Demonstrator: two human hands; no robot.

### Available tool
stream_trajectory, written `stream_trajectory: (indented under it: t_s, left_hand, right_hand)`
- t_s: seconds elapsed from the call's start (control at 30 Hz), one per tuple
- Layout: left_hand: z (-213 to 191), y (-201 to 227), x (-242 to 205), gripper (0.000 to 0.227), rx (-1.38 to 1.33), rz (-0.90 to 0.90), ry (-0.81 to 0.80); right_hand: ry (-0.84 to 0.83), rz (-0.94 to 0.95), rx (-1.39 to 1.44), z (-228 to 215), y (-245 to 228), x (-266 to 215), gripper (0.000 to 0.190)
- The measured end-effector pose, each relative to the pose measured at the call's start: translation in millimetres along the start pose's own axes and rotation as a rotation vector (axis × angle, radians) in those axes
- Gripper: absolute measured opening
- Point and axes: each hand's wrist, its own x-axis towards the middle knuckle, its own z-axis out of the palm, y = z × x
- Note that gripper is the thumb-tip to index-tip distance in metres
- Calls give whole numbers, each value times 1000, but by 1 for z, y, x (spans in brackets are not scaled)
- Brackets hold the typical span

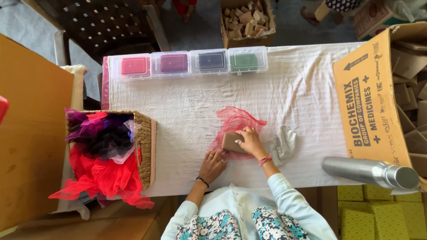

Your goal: The person wipes a small brown cardboard box with a white cloth, turning it to clean its surfaces. They then take a piece of red net fabric from a basket, lay it on the table, place the box on it, and fold the fabric around the box, gathering and tucking the ends to wrap it.

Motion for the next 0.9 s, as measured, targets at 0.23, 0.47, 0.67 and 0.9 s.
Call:
stream_trajectory:
  t_s: [0.23, 0.47, 0.67, 0.9]
  left_hand:
    - [16, -19, -4, 22, 122, 145, 23]
    - [4, -13, 11, 18, -47, 1, 53]
    - [5, -17, 43, 28, -148, -24, 63]
    - [15, -30, 70, 9, -248, -91, 42]
  right_hand:
    - [319, -93, -30, -4, -28, -29, 38]
    - [413, -304, -184, -5, -38, -58, 31]
    - [259, -330, -164, -26, -46, -69, 56]
    - [327, -282, 12, 8, -6, -63, 16]
